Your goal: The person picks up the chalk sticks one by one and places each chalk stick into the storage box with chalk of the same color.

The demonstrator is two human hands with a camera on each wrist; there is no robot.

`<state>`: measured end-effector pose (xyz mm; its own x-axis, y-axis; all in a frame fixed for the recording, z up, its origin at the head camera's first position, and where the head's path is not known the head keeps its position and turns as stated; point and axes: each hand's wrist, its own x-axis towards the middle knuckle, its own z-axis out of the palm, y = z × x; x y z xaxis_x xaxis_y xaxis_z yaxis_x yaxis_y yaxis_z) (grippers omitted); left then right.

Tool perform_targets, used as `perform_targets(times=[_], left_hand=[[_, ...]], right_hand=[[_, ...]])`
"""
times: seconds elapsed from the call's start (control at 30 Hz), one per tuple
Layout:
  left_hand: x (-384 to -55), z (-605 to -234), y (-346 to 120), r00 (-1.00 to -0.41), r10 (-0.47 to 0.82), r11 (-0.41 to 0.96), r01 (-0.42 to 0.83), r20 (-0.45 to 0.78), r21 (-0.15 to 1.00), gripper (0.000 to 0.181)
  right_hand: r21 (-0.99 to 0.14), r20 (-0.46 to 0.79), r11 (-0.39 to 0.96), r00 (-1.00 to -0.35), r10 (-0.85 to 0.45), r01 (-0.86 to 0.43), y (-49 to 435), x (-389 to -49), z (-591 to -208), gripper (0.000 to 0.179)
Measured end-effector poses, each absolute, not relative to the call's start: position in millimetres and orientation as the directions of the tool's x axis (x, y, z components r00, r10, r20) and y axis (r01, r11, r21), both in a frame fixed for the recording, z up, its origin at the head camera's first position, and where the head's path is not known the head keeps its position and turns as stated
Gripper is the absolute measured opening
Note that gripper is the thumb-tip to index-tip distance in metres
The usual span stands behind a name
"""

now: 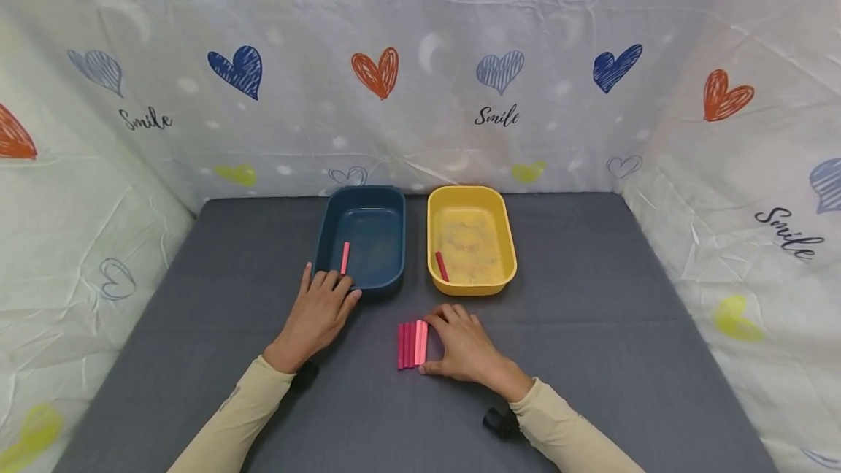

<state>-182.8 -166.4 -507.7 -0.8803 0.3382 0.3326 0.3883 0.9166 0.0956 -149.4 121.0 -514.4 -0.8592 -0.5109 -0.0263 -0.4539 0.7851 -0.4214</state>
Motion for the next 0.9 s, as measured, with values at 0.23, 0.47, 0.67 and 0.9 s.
perform_targets(times=[0.23, 0.47, 0.67, 0.9], left_hand=[[-184.5, -505.3, -165.4, -0.880, 0.341, 0.916, 0.390, 0.331, 0.095, 0.033], [-185.0, -504.9, -165.7, -0.882, 0.339, 0.918, 0.387, 0.327, 0.092, 0.033], [-184.3, -506.3, -165.4, -0.885, 0.338, 0.918, 0.384, 0.321, 0.093, 0.034], [-184.6, -507.5, -165.6, -0.880, 0.339, 0.916, 0.390, 0.332, 0.097, 0.033]], right_hand=[[-0.461, -0.019, 0.766, -0.859, -0.512, -0.447, 123.2, -150.4, -509.5, 0.079], [-0.476, 0.014, 0.751, -0.858, -0.514, -0.458, 126.7, -151.6, -500.5, 0.078], [-0.479, 0.067, 0.733, -0.853, -0.518, -0.483, 128.7, -151.0, -488.4, 0.078], [-0.481, 0.095, 0.731, -0.857, -0.506, -0.485, 126.6, -153.9, -470.1, 0.081]])
